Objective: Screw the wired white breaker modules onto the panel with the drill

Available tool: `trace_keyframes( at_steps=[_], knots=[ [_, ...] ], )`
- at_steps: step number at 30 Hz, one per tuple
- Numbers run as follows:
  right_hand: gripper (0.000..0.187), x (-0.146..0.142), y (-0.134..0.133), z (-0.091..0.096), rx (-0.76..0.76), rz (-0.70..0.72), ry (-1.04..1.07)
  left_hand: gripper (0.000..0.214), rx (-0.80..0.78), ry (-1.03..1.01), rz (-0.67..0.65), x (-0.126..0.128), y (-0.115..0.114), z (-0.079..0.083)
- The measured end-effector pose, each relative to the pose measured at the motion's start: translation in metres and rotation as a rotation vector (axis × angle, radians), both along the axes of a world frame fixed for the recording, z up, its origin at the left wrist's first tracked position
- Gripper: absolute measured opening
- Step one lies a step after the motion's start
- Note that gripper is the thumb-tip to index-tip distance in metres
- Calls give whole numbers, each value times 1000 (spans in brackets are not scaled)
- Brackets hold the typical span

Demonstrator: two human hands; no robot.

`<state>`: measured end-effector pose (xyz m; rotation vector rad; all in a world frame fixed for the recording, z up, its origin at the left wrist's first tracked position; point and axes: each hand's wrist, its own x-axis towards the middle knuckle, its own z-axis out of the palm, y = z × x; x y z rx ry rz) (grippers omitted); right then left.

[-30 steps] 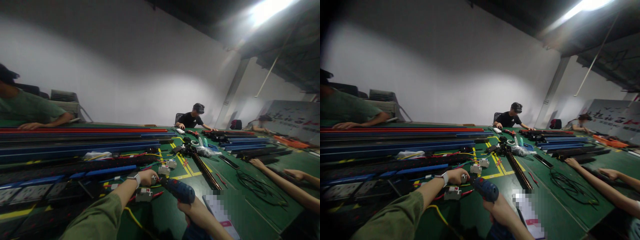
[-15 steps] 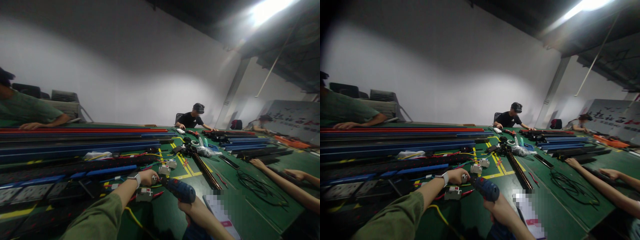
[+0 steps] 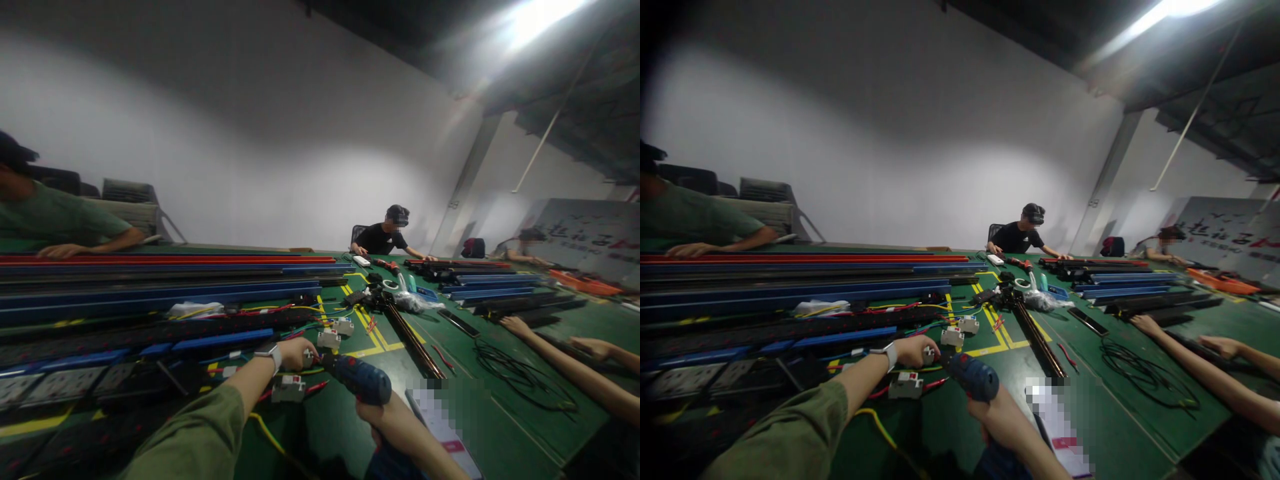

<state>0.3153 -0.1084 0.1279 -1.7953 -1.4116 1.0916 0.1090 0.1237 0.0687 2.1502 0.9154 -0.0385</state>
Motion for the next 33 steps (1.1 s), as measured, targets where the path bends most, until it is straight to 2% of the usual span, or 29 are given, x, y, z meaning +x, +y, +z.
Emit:
trace_keyframes(
  at_steps=[8, 22, 29, 33],
  knots=[
    [11, -2, -1, 4, 3, 23, 1, 68, -34, -9, -7, 0, 3, -3],
    [10, 2, 2, -4, 10, 2, 7, 69, -70, -37, 2, 2, 7, -8],
    [9, 2, 1, -4, 17, 32, 27, 71, -8, -18, -6, 0, 3, -3],
    [10, 2, 0, -4, 1, 26, 18, 72, -29, -4, -4, 1, 3, -2]
  ],
)
